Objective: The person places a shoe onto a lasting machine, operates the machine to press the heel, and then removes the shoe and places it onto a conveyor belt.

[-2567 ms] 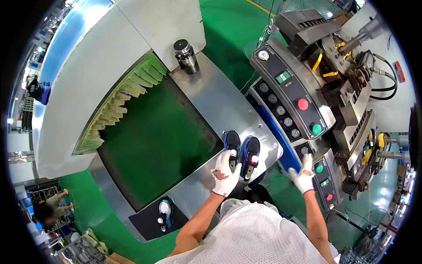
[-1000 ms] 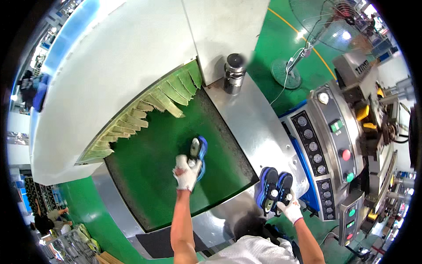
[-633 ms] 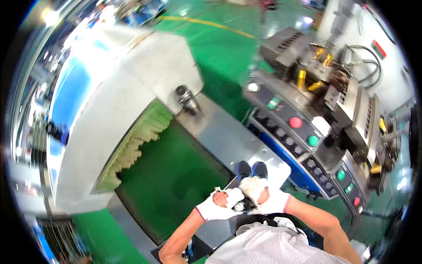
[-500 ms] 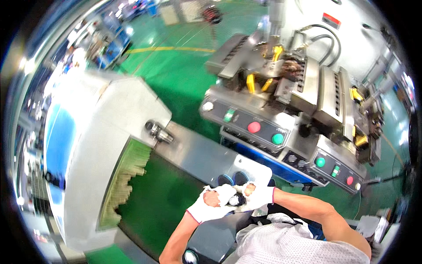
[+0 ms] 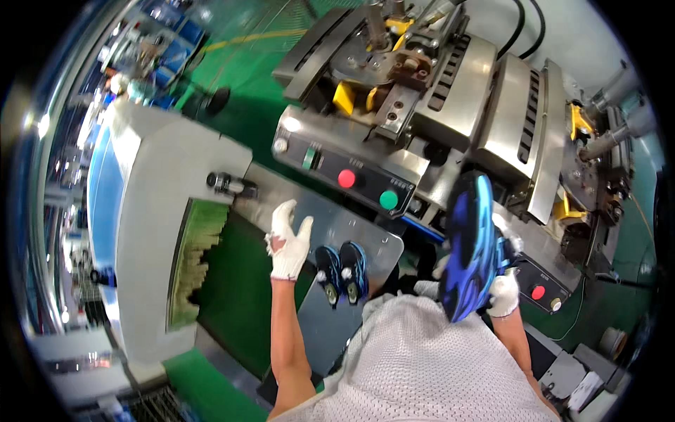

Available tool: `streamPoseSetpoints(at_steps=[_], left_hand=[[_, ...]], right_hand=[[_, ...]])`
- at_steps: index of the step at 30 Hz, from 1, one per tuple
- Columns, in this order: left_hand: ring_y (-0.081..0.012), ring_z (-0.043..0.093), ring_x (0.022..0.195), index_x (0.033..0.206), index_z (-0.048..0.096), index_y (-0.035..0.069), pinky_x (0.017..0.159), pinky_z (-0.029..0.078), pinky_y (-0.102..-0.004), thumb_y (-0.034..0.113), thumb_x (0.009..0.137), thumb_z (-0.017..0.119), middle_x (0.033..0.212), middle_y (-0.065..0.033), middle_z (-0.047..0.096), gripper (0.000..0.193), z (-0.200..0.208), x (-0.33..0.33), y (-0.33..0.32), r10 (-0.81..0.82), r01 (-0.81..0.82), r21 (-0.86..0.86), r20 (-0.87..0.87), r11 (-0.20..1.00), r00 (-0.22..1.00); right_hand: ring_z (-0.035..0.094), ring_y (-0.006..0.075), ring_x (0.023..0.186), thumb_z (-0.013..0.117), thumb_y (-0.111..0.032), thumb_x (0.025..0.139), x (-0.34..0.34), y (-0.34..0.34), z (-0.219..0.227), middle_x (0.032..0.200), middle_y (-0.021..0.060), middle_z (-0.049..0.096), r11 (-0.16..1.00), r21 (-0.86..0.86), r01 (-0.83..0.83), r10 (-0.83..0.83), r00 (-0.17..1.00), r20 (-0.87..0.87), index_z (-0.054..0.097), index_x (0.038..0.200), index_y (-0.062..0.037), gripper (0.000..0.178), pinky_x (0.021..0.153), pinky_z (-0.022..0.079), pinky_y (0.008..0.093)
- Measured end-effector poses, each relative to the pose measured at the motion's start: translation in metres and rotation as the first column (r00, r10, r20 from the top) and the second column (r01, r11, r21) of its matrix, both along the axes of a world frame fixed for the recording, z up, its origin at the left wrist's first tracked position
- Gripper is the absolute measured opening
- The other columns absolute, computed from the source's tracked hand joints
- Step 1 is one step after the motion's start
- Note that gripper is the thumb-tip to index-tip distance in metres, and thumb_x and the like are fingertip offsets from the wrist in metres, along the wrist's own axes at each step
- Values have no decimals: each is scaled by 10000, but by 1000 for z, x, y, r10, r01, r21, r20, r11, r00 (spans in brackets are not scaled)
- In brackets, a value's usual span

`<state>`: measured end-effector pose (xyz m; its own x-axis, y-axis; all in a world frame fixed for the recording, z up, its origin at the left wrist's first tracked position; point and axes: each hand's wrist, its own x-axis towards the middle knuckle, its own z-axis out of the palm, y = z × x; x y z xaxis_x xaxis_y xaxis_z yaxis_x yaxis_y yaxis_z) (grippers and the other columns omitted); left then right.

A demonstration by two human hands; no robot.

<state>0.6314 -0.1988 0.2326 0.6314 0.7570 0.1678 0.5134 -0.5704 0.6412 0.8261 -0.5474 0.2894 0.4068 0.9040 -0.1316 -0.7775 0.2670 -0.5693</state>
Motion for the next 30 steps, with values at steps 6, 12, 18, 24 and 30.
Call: streamPoseSetpoints(at_steps=[6,12,18,24,30], left_hand=[[-351,634,1130,1311,538,-37,975,510,-440,293,877,758,1255,-234,615,587,-153,-134,-21,296,-340,-311,-182,887,938],[-379,603,1240,1449,481,108,1049,474,-451,465,805,769,1319,-203,625,791,-213,-159,-118,478,-536,-293,-249,792,842],[-326,594,1295,1470,485,98,1110,440,-431,408,763,821,1378,-176,629,842,-204,-125,-103,421,-658,-510,-511,554,750],[-328,594,1298,1463,501,221,1102,423,-502,483,790,736,1354,-148,656,760,-181,-115,-109,438,-622,-530,-443,576,782],[-342,603,1283,1481,469,136,1099,440,-457,301,798,799,1367,-173,638,777,-208,-128,-122,485,-537,-560,-256,631,836]], right_hand=[[605,383,1205,763,-385,843,0,-37,-49,1348,246,551,937,-184,296,-273,952,137,370,1496,39,872,1073,497,563],[624,364,1190,690,-407,879,-24,27,-15,1345,226,586,984,-110,143,-146,989,-19,406,1477,27,792,1086,477,550],[684,330,1048,716,-370,859,-37,64,-20,1194,185,669,957,-249,152,-139,988,70,514,1353,27,665,934,575,475],[692,215,882,725,-337,851,-21,63,-46,1019,73,700,884,-356,303,-250,950,188,643,1088,-47,383,799,594,361],[696,246,953,675,-344,873,-17,64,-53,1081,116,702,940,-286,184,-159,981,109,600,1201,-19,468,875,583,408]])
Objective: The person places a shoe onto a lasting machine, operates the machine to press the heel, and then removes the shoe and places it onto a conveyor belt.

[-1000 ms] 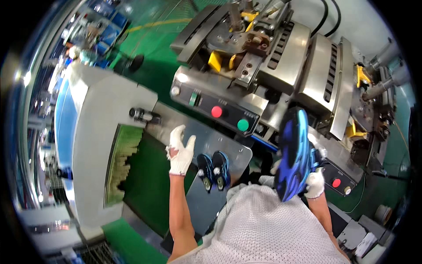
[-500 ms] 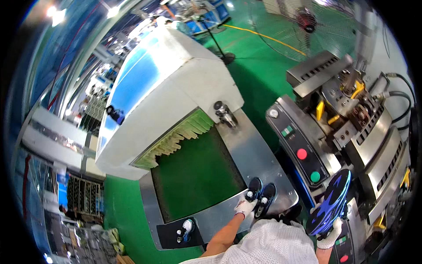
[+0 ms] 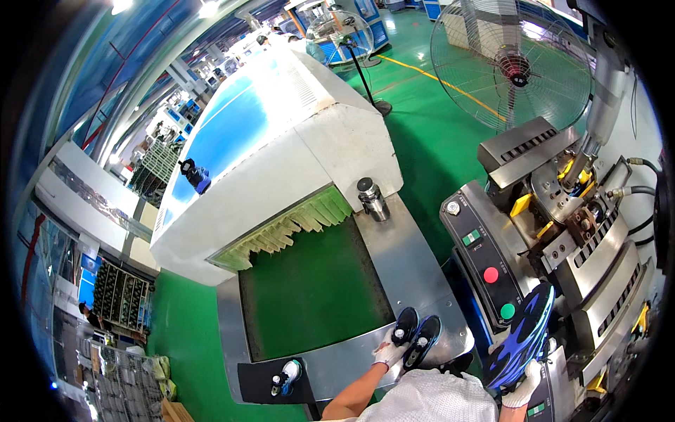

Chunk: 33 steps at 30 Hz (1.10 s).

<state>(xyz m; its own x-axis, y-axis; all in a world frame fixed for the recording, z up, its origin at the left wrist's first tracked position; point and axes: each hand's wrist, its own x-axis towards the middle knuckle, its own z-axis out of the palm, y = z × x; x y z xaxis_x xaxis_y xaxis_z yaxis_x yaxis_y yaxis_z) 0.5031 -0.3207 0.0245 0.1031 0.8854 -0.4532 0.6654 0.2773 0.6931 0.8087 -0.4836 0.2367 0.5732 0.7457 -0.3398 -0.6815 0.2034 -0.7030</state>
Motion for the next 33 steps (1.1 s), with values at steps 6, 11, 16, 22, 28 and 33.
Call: streamPoseSetpoints(at_steps=[6,11,16,22,28,33], left_hand=[[-422,521,1317,1524,306,-22,1115,423,-436,297,713,916,1431,-282,501,1063,66,8,0,-102,95,172,34,980,994],[-427,301,1436,1370,582,160,1037,392,-669,525,686,863,1493,-153,429,825,96,51,2,-487,685,212,-561,697,670],[-381,444,1301,996,750,112,997,409,-597,531,677,833,1313,-148,552,532,65,54,12,-532,713,152,-566,684,631],[-393,416,1347,1084,686,36,1046,393,-627,363,724,864,1430,-156,496,518,28,57,-4,-53,189,320,-388,928,920],[-407,414,1346,1185,630,-2,1085,386,-562,429,723,869,1437,-217,477,676,36,49,1,-98,193,242,-357,951,929],[-442,359,1395,1330,537,-46,1165,305,-565,348,748,873,1424,-253,480,778,105,76,27,-392,522,479,-350,705,851]], right_hand=[[692,300,963,676,-397,852,-6,-4,9,1104,166,690,999,-31,17,-18,1000,-10,556,1277,18,606,875,577,435],[688,344,972,676,-440,834,-10,3,46,1123,209,680,1000,-12,12,-12,1000,-20,519,1340,49,722,876,572,458],[704,434,1040,778,-322,788,-3,20,62,1197,298,662,983,165,-80,105,983,-153,460,1415,83,811,949,587,540],[655,457,1144,768,-233,800,13,-12,13,1285,332,612,978,198,-59,90,985,-149,433,1453,88,801,995,557,549],[652,442,1154,779,-188,812,14,-19,10,1279,317,621,978,210,-2,36,987,-156,480,1421,93,734,975,572,540],[712,396,1055,829,-172,773,21,-16,26,1211,280,679,986,114,119,-102,984,-147,529,1376,90,723,936,598,522]])
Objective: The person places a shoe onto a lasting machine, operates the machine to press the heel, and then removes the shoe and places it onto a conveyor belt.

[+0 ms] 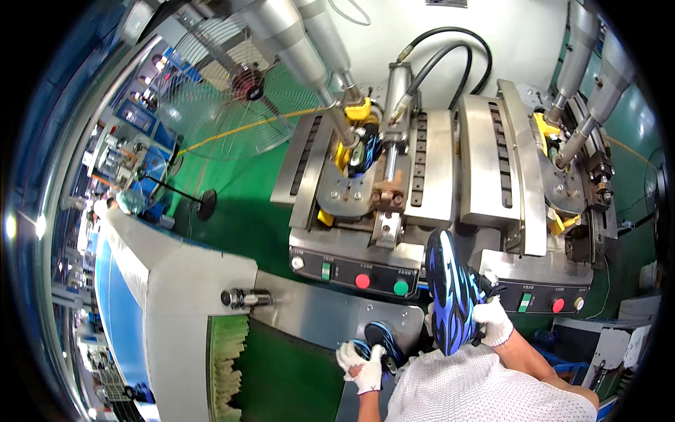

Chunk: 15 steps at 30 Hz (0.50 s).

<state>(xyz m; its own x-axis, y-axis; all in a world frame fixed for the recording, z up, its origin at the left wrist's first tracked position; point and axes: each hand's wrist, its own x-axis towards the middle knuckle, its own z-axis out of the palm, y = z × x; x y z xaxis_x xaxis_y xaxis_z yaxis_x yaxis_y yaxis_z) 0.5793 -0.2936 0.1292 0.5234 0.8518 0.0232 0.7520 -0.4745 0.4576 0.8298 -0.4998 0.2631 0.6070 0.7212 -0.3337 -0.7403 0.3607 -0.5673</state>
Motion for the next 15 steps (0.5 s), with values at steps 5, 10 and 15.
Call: streamPoseSetpoints(at_steps=[5,10,15], left_hand=[[-377,526,1315,1381,527,-24,1128,404,-457,98,907,700,1432,-204,528,519,117,136,77,-277,269,81,429,960,859],[-369,545,1298,1417,507,-20,1118,409,-414,92,940,660,1409,-214,561,514,152,303,159,-606,589,177,391,788,693],[-408,512,1329,1470,425,-48,1115,414,-432,218,915,711,1432,-280,510,678,95,448,224,-634,620,140,235,772,737]], right_hand=[[688,445,1097,844,-149,759,17,30,50,1228,304,662,980,198,8,4,998,-60,469,1430,86,803,982,574,547],[669,460,1138,853,-155,774,35,24,52,1252,320,645,987,146,70,-54,992,-112,436,1455,67,828,986,568,574],[654,441,1179,839,-138,771,36,-8,41,1261,314,640,989,91,120,-115,992,-55,392,1466,74,853,1017,552,564]])
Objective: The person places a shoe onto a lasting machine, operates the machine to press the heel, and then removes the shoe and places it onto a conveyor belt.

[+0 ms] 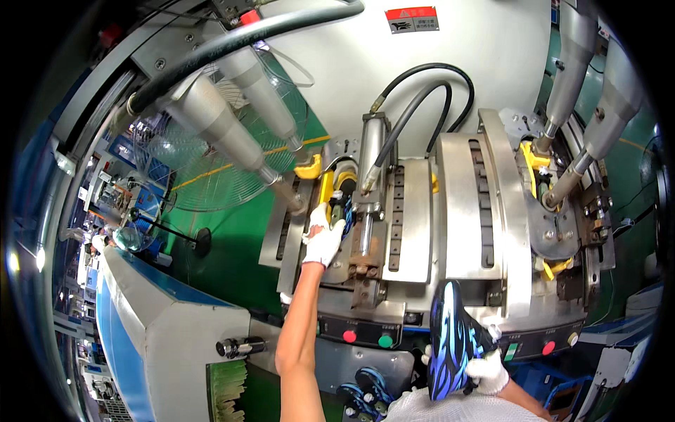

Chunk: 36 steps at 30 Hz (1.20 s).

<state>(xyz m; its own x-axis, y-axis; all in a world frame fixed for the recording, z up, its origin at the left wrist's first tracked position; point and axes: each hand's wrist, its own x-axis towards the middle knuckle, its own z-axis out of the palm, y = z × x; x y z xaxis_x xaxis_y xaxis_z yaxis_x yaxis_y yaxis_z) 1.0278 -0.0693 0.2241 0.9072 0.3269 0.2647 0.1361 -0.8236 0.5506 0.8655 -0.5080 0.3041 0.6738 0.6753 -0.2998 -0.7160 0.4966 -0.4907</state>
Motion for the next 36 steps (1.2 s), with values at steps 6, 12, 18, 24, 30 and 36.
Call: streamPoseSetpoints(at_steps=[6,12,18,24,30,36], left_hand=[[-417,637,1157,1325,473,68,953,489,-516,364,829,765,1217,-225,669,647,-41,75,4,228,-232,0,-181,973,957],[-385,653,1149,1306,529,24,977,503,-464,408,805,796,1218,-223,674,685,13,43,52,244,-252,-65,-103,966,964],[-257,667,1030,1303,541,10,940,521,-373,215,802,834,1166,-152,675,616,111,-111,-17,235,-191,-346,90,919,968],[-200,617,974,1264,539,0,928,518,-335,72,768,825,1114,-91,615,577,62,-342,-37,466,-408,-441,28,799,884],[-264,609,1114,1315,550,42,1003,492,-386,142,778,818,1205,-141,627,609,-13,-515,-85,724,-850,-362,-455,382,519],[-260,643,1114,1342,537,25,973,523,-393,181,819,834,1224,-157,657,621,-43,-583,-146,728,-995,49,-684,93,34]], right_hand=[[692,371,1105,778,-149,805,-2,-9,24,1233,263,659,984,-171,51,-50,999,8,409,1446,84,776,959,591,495],[697,429,1083,840,-191,778,-6,9,17,1216,313,653,978,-190,81,-73,996,50,416,1419,126,831,906,614,554],[679,270,915,744,-145,858,10,31,-8,1104,190,678,928,-366,65,-33,995,94,542,1303,92,544,762,579,400],[709,179,773,723,-74,894,97,243,22,937,56,710,979,-203,-11,31,995,94,647,1141,-29,262,680,622,354],[500,205,576,682,-118,847,270,401,-106,673,32,517,661,-732,166,94,949,300,596,953,-158,142,576,453,431],[627,250,769,592,-284,946,427,395,-282,862,87,675,-34,-791,610,592,650,476,734,938,-138,204,648,501,440]])
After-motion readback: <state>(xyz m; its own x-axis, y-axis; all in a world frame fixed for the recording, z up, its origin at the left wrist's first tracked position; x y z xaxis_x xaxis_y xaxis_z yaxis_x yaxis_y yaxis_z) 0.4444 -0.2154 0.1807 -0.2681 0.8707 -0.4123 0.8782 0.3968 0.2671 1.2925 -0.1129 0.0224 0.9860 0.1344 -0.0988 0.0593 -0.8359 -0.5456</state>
